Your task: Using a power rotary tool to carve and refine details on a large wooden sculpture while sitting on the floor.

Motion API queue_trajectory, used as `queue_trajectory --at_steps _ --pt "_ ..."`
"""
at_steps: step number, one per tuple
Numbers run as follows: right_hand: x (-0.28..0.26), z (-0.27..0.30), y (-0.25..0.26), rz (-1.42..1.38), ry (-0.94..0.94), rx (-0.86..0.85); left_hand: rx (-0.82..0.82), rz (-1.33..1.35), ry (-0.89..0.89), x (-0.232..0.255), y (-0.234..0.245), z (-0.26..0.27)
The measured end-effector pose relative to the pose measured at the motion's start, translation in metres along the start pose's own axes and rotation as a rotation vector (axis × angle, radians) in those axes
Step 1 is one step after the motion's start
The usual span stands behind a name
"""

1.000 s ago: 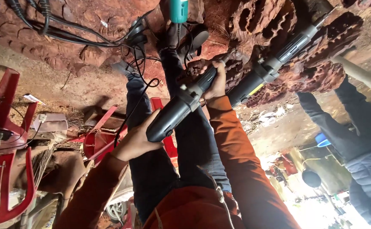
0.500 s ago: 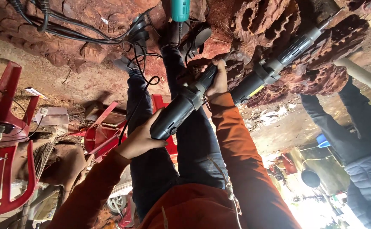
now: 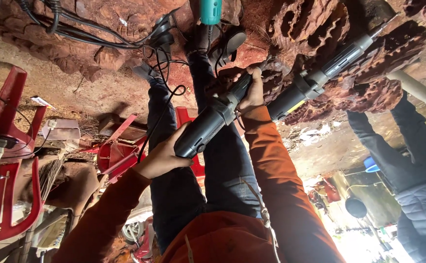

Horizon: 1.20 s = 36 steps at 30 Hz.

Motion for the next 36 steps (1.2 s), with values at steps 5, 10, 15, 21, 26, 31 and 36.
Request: queue_trajectory --at_steps 5,10,15,21,26,31,36 --pt "-0.012 -0.001 0.001 -0.071 0.053 -0.026 -0.005 -0.084 -0.018 0.013 0.009 -0.002" --pt "-0.012 -0.003 -0.001 -0.023 0.034 -0.015 0.002 -0.062 -0.019 0.011 0.011 -0.004" --pt "-0.001 -0.024 0.002 0.032 0.0 0.006 0.0 0.085 0.004 0.016 0.003 0.002" --pt "-0.01 -0.005 -0.005 -0.11 0.039 0.011 0.014 -0.108 -0.058 0.007 0.02 -0.015" --pt "-0.005 -0.013 -0.005 -0.078 0.093 0.002 0.015 -0.066 -0.095 0.021 0.018 -0.008" --pt "0.001 0.012 -0.016 -0.014 0.016 0.075 -0.011 0.045 -0.05 0.022 0.013 -0.006" --pt "-0.005 -0.006 -0.013 -0.058 0.063 0.047 0.007 -0.034 -0.055 0.01 0.019 -0.017"
Point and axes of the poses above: each hand's wrist, its own z-axis away from the middle knuckle, its own y-axis out of the back of the hand, x = y × z, the point moved 2 cm from there along -z, towards the middle knuckle, and after that the axes turned 11 degrees about x, right-handed, at the moved point
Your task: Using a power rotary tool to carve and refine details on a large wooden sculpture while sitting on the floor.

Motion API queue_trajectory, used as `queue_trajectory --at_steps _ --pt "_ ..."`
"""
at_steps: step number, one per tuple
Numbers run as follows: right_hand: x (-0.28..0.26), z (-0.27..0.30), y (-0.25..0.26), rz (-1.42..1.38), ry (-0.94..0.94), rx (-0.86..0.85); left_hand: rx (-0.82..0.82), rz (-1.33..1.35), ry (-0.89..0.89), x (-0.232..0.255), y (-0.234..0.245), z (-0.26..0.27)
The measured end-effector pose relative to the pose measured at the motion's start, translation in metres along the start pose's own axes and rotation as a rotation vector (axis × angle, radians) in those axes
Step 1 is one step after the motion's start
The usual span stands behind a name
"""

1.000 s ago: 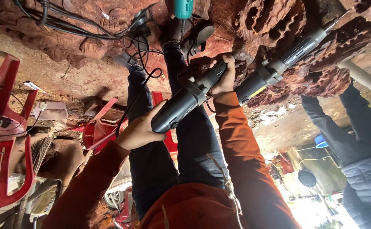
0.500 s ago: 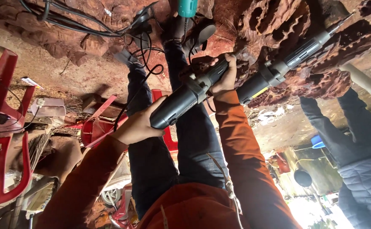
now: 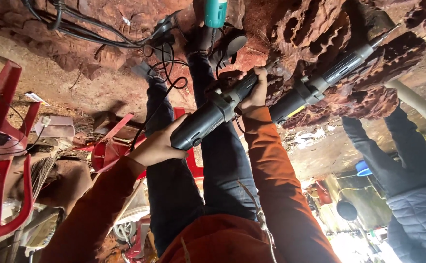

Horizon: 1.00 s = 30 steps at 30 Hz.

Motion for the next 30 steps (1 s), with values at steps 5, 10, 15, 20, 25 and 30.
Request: queue_trajectory --at_steps 5,10,15,20,25,30 --pt "0.011 0.015 -0.003 0.067 -0.043 0.044 -0.012 0.142 0.031 0.005 -0.004 0.008" --pt "0.005 0.034 -0.009 0.018 0.004 0.015 -0.016 0.056 0.017 -0.02 -0.002 -0.002" --pt "0.02 0.016 0.004 0.066 -0.007 0.009 -0.024 0.039 0.043 -0.012 0.0 0.01" --pt "0.023 0.01 0.004 0.081 -0.012 0.028 -0.018 0.07 0.049 -0.008 0.008 0.014" --pt "0.019 0.015 0.001 0.031 -0.007 -0.007 -0.035 0.027 0.014 -0.028 0.006 0.001" --pt "0.035 0.014 0.005 0.145 0.005 0.01 -0.018 0.133 0.026 -0.033 -0.012 0.005"
Point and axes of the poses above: each hand's wrist, its own z-axis away from the middle knuckle, its own y-axis out of the back of the hand, x = y × z, the point moved 2 cm from there along -z, towards the middle knuckle, and after that the axes turned 11 degrees about x, right-handed, at the moved point
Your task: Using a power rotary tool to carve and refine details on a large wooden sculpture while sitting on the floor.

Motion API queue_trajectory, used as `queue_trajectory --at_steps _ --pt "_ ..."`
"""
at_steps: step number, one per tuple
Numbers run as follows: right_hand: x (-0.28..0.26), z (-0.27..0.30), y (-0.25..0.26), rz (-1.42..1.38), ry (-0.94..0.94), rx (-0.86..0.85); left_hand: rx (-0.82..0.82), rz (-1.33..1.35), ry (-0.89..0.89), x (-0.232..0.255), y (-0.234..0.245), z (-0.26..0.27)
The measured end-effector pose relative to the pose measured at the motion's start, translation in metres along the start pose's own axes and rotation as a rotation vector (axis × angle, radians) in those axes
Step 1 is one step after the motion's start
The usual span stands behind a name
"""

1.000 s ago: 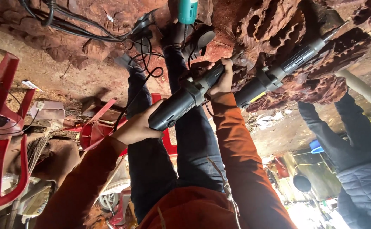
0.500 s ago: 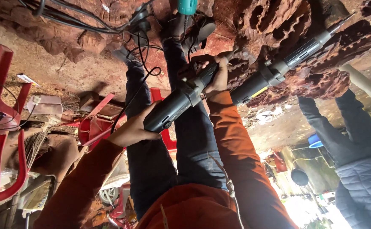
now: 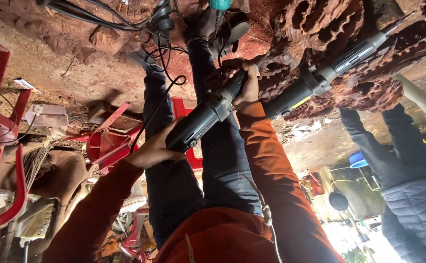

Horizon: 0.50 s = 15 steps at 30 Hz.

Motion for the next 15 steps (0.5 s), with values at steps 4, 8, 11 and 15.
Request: queue_trajectory --at_steps 4,8,11,15 --pt "0.002 0.005 -0.007 0.022 -0.013 -0.005 -0.012 0.018 0.038 0.003 0.0 0.011" --pt "-0.009 0.022 -0.005 -0.046 0.029 0.013 0.007 -0.056 -0.019 -0.014 0.011 -0.002" --pt "-0.012 0.006 0.006 -0.074 0.01 0.015 0.002 -0.055 -0.02 -0.011 0.005 0.002" --pt "0.003 0.014 0.009 0.021 -0.006 0.007 0.036 0.002 0.038 -0.025 -0.016 0.014"
Point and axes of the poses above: each hand's wrist, its own z-axis away from the middle knuckle, its own y-axis out of the back of the hand, x = y × z, the point moved 2 cm from there along -z, towards the middle knuckle, and after that the axes turned 11 degrees about x, right-handed, at the moved point
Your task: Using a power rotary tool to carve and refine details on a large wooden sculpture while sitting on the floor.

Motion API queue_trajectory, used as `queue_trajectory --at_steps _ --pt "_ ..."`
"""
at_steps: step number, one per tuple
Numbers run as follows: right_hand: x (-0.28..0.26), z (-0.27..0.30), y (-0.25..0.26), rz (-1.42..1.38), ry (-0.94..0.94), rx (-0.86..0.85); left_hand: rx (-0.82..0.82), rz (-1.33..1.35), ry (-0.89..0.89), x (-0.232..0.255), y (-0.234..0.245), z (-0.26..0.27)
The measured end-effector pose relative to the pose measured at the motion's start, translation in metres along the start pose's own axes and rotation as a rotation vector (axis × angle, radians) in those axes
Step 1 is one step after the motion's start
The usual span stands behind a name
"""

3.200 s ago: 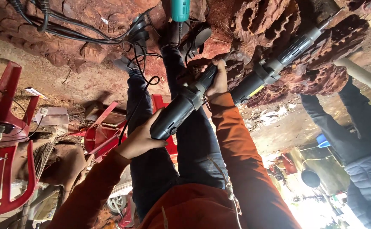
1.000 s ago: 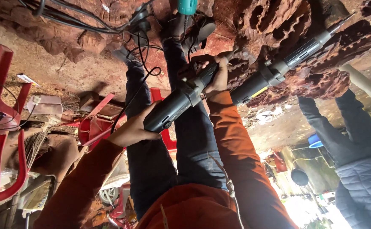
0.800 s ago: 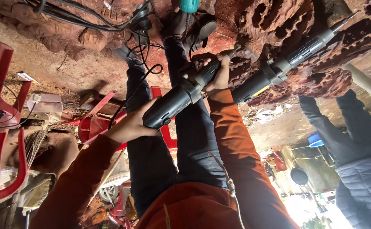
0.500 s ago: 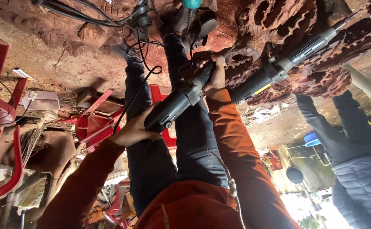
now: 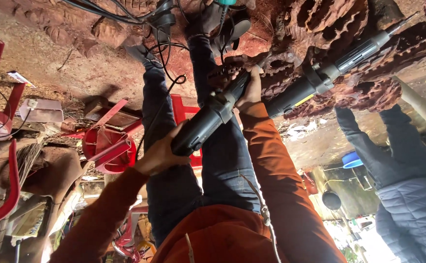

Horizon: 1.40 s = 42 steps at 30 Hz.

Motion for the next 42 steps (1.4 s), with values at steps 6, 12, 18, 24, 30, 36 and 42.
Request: queue_trajectory --at_steps 6,12,18,24,30,36,42 --pt "-0.015 0.0 0.018 0.113 -0.018 0.004 -0.01 0.09 0.068 -0.005 -0.035 0.016" --pt "-0.04 0.003 0.024 0.114 0.007 -0.051 -0.02 0.017 0.023 0.007 -0.042 0.009" --pt "-0.022 0.009 0.027 0.145 0.012 -0.05 0.004 0.046 0.046 0.003 -0.051 0.026" --pt "-0.021 0.005 0.028 0.171 -0.052 -0.07 0.021 0.108 0.058 0.008 -0.058 0.031" --pt "-0.021 -0.006 0.035 0.11 -0.027 -0.108 0.031 0.051 0.039 -0.005 -0.063 0.023" --pt "0.003 -0.014 0.041 0.156 -0.07 -0.068 0.055 0.137 0.07 -0.023 -0.067 0.034" --pt "0.024 -0.004 0.043 0.267 -0.112 -0.042 0.052 0.255 0.068 -0.048 -0.082 0.032"
Point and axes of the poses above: each hand's wrist, its own z-axis away from the middle knuckle, its own y-axis out of the back of the hand, x = y × z, the point moved 2 cm from there along -z, towards the middle knuckle, and after that the axes turned 11 degrees about x, right-handed, at the moved point
